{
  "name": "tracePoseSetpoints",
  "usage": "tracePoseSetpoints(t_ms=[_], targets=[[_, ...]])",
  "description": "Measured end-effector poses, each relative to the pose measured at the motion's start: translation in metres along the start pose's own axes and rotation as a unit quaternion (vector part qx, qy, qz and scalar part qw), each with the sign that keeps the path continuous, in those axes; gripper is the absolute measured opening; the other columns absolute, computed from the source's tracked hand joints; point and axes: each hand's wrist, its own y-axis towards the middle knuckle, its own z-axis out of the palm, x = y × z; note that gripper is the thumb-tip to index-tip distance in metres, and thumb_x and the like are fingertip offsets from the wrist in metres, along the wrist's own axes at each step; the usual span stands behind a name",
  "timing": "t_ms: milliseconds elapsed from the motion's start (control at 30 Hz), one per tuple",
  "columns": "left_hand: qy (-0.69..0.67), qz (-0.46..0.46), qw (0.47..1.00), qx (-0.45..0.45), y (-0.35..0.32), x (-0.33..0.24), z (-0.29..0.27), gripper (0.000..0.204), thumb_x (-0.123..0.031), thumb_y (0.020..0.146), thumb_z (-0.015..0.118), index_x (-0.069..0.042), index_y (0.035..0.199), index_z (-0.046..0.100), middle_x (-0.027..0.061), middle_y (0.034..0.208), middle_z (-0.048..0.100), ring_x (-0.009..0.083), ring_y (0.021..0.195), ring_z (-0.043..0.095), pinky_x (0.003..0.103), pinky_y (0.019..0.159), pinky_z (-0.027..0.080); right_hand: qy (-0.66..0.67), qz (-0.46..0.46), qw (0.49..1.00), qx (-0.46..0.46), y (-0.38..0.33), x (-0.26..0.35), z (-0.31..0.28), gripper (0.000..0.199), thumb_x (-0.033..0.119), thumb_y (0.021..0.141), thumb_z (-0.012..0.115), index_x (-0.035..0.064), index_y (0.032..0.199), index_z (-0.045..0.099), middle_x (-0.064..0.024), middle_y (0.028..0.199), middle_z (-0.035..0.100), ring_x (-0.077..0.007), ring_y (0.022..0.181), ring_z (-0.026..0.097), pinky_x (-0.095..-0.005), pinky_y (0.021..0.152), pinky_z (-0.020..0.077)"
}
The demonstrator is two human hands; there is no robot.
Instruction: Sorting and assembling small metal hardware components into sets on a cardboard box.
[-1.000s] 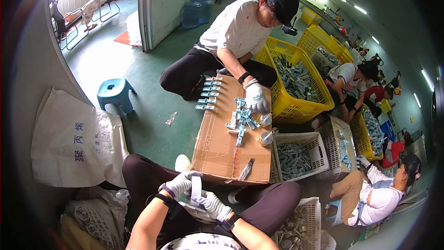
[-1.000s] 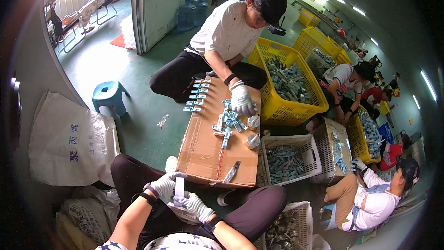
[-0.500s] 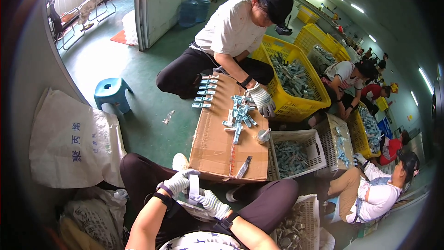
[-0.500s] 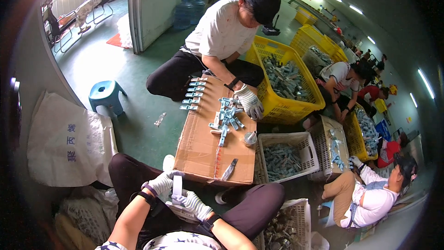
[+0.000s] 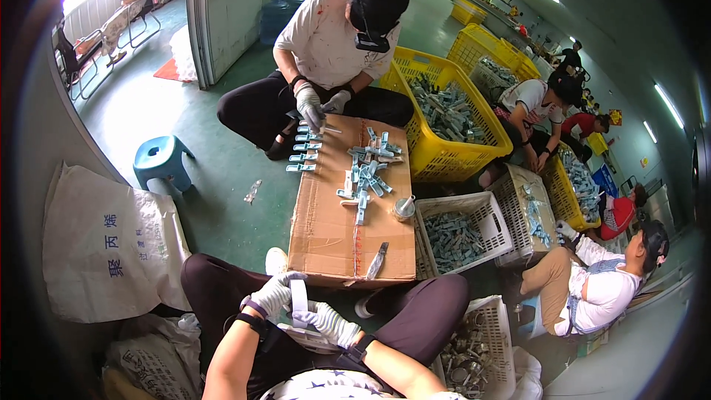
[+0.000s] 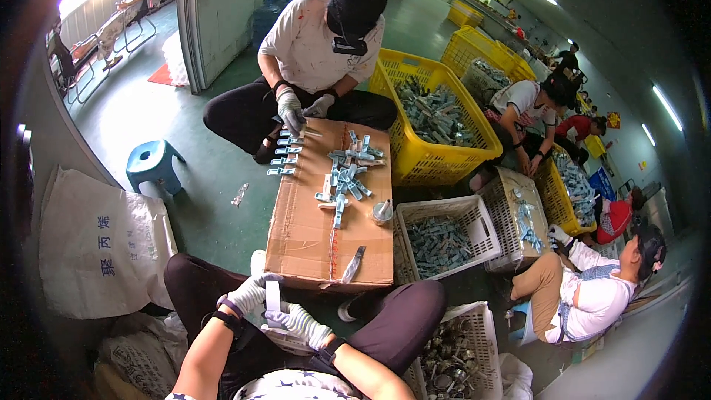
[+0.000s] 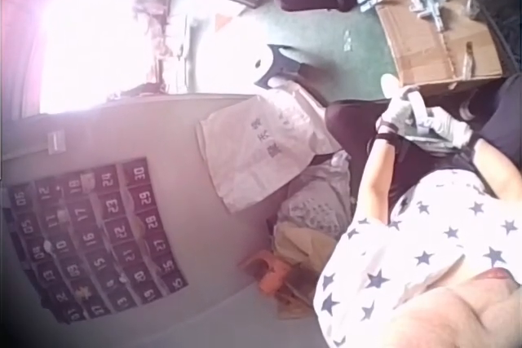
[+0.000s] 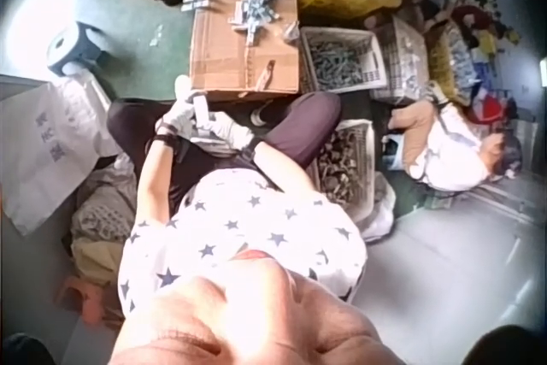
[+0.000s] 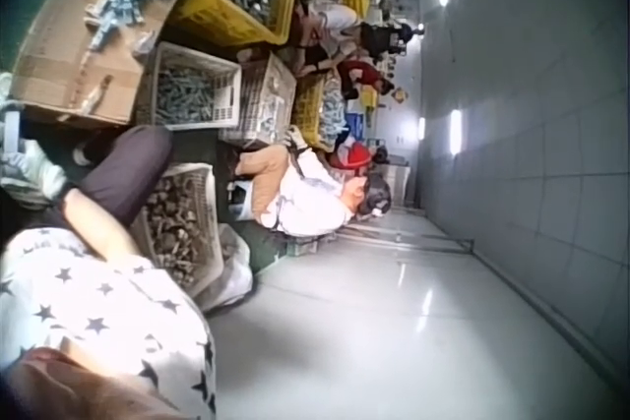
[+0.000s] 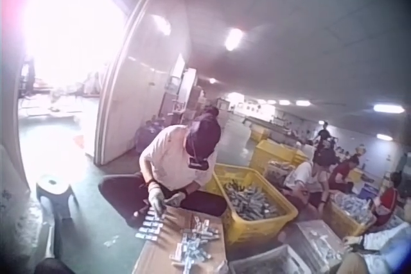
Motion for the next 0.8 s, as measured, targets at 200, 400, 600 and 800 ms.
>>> tracePoseSetpoints(t_ms=[200,400,600,800], targets=[[-0.033,-0.005,0.999,-0.007,-0.001,0.001,0.001,0.055,0.019,0.076,0.064,-0.008,0.124,0.061,0.0050,0.101,0.064,0.0177,0.090,0.061,0.033,0.076,0.053,-0.018,0.002,1.000,0.006,-0.002,0.004,0.000,0.028,0.019,0.095,0.066,0.0030,0.118,0.064,0.0008,0.105,0.067,-0.0077,0.093,0.061,-0.0249,0.084,0.0510],[-0.126,-0.043,0.991,-0.017,0.018,0.038,-0.014,0.052,0.016,0.075,0.069,-0.008,0.122,0.064,0.0041,0.102,0.066,0.0172,0.092,0.061,0.032,0.082,0.051,-0.532,-0.008,0.844,0.065,-0.021,0.095,-0.018,0.048,0.038,0.096,0.058,-0.0003,0.126,0.058,-0.0177,0.122,0.063,-0.0278,0.115,0.058,-0.0363,0.101,0.0439],[-0.146,-0.049,0.987,0.039,0.043,0.070,-0.023,0.054,0.022,0.072,0.064,-0.007,0.117,0.068,0.0024,0.096,0.067,0.0159,0.090,0.060,0.031,0.081,0.051,-0.426,0.051,0.871,-0.237,-0.053,0.227,-0.114,0.062,0.036,0.088,0.069,-0.0092,0.127,0.054,-0.0123,0.105,0.064,-0.0163,0.093,0.061,-0.0295,0.080,0.0524],[-0.267,-0.065,0.962,-0.006,0.050,0.081,-0.024,0.005,-0.008,0.086,0.068,-0.005,0.084,0.064,0.0039,0.073,0.063,0.0162,0.063,0.059,0.030,0.058,0.050,-0.394,0.100,0.814,-0.416,-0.021,0.254,-0.162,0.052,0.030,0.081,0.077,-0.0031,0.111,0.051,-0.0068,0.079,0.062,-0.0152,0.065,0.059,-0.0269,0.058,0.0499]])
